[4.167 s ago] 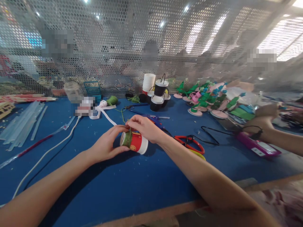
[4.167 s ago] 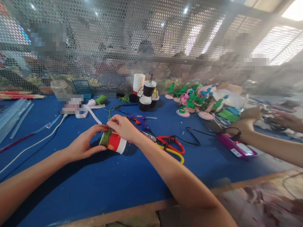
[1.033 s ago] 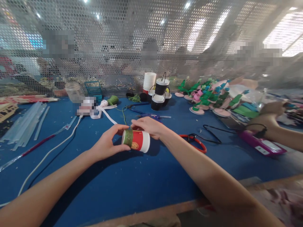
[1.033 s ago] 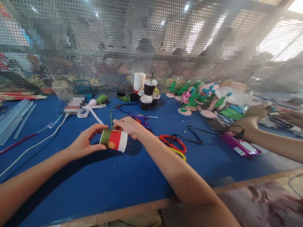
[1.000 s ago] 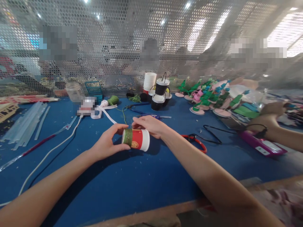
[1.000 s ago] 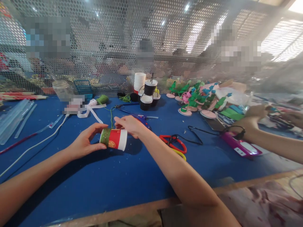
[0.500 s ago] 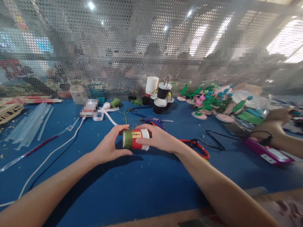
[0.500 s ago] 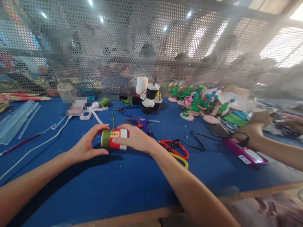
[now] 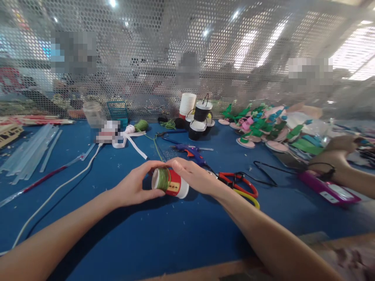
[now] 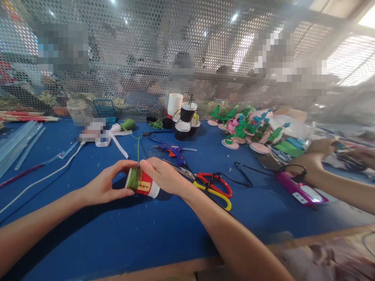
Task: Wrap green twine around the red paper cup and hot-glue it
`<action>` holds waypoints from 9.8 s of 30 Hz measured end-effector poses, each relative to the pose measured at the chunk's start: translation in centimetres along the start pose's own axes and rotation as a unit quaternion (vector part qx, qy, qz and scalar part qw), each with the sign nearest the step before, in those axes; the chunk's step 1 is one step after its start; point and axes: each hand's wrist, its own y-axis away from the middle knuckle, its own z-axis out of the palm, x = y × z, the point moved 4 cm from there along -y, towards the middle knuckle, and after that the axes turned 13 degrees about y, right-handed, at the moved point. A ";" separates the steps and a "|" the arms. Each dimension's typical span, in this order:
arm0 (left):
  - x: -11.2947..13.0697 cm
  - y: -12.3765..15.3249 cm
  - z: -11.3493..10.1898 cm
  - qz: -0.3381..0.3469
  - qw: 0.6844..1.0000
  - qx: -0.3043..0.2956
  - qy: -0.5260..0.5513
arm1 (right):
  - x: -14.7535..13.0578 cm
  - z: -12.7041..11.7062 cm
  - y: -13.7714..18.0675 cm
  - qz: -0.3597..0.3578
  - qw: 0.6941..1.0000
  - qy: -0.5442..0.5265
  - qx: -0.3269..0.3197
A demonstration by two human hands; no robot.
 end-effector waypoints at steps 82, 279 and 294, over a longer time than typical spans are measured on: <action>-0.8 0.1 0.2 -0.075 0.996 0.045 -0.012 | -1.6 -0.1 2.9 0.131 0.931 -0.335 0.059; -1.1 0.4 -1.0 0.114 0.979 0.055 -0.160 | -1.7 -4.5 4.2 0.111 0.978 0.174 0.039; -0.5 0.5 -0.5 0.162 0.969 0.008 -0.185 | -1.0 -4.3 3.8 0.125 0.978 0.147 0.073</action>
